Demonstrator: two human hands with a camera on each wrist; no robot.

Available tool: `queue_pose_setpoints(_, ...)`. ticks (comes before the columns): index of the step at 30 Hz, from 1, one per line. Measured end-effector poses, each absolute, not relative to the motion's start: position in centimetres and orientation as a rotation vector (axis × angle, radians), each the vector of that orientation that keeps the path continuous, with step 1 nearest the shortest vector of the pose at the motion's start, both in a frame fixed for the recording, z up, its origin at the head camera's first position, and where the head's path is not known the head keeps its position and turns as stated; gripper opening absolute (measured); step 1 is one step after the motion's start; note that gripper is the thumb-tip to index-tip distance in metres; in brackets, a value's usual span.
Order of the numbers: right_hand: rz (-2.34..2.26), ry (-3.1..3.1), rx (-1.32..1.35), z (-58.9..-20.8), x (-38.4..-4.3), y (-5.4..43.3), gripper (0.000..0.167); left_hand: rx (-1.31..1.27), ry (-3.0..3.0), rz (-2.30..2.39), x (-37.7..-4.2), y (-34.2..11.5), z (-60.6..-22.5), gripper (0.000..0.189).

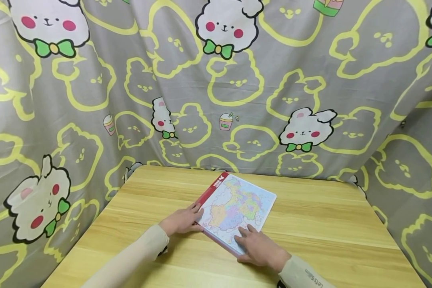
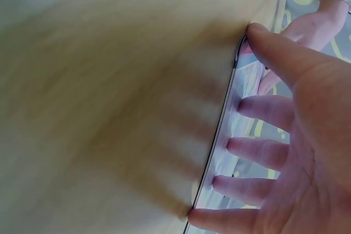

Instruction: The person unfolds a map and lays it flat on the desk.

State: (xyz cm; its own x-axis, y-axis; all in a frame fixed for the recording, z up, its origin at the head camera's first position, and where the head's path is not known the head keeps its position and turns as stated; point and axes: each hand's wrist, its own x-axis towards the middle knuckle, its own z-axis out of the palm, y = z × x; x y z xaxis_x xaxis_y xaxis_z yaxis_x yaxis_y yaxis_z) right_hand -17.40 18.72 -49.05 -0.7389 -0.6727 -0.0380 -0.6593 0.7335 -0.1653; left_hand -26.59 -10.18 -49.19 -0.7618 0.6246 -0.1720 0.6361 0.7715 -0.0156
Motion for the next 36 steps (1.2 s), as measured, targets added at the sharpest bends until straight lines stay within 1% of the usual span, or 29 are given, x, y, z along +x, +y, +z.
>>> queue_pose_setpoints(5, -0.208, 2.848, -1.109, -49.0, -17.5, 19.0, 0.062, 1.061, 2.813, -0.116, -26.2, -10.2, -49.3, 0.075)
queue_pose_setpoints(17, -0.265, 2.86, -1.071, -49.1, -18.1, 19.7, 0.059, 1.083, 2.816, -0.202, -25.7, -9.9, -49.4, 0.071)
queue_pose_setpoints(26, -0.258, 2.861, -1.052, -49.2, -18.8, 20.4, 0.057, 1.063, 2.821, -0.272, -24.4, -9.2, -48.9, 0.065)
queue_pose_setpoints(36, -0.285, 2.852, -1.048, -49.0, -19.6, 20.8, 0.057, 1.0, 2.84, -0.303, -23.8, -8.4, -48.9, 0.063)
